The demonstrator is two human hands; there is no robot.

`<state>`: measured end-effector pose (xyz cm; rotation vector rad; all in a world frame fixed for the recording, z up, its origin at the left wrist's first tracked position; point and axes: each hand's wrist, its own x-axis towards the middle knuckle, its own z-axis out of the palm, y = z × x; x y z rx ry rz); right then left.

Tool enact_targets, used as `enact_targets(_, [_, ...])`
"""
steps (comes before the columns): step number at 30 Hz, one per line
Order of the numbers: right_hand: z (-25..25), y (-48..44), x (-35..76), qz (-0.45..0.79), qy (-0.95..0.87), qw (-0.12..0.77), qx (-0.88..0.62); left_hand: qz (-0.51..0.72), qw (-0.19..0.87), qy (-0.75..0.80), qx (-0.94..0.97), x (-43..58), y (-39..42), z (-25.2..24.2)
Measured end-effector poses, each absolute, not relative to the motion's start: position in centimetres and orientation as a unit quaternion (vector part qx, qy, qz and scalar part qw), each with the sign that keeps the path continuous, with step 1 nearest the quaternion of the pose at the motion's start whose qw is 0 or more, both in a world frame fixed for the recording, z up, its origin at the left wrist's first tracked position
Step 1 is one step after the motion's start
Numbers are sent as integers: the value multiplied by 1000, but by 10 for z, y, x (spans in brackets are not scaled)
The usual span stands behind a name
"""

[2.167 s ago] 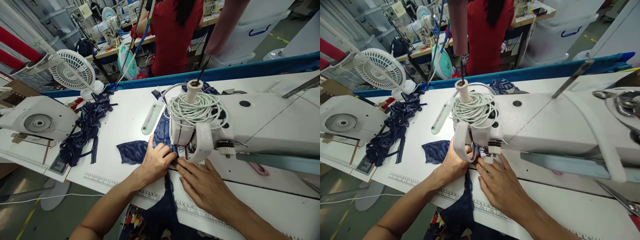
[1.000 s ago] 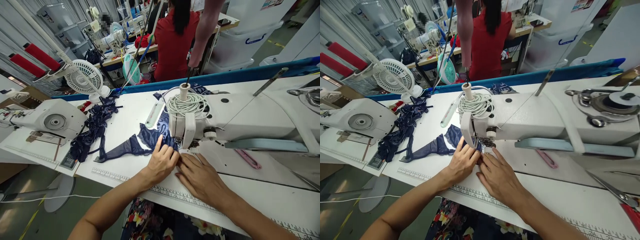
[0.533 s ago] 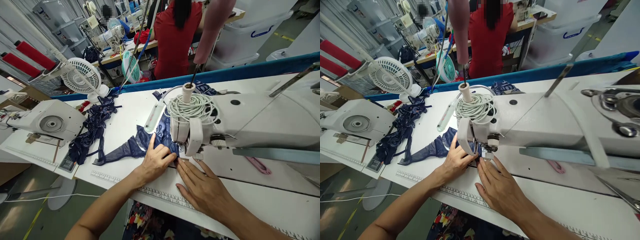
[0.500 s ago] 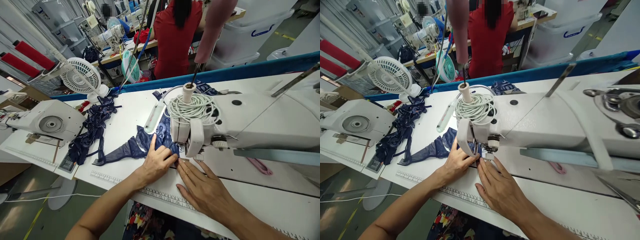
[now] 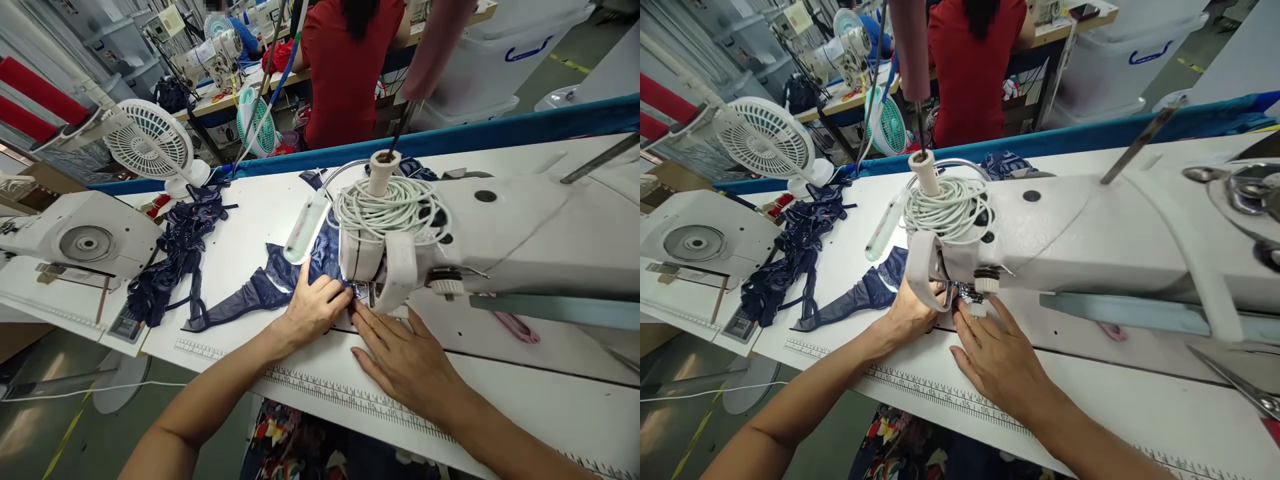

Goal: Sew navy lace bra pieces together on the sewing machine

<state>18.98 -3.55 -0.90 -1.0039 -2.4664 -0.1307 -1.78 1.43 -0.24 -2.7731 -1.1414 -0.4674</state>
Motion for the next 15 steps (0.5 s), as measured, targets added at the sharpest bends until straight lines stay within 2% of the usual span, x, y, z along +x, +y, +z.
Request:
enact_targets(7, [1, -26, 205, 7, -857, 317, -406, -217, 27, -431, -875, -32, 3, 11])
enact_targets(12, [3, -11, 206, -44, -881, 285, -376, -199, 3, -401, -894, -44, 12, 21])
enact_targets(15, [-4, -1, 199, -65, -889, 259, -372, -175, 48, -369, -912, -42, 16, 27])
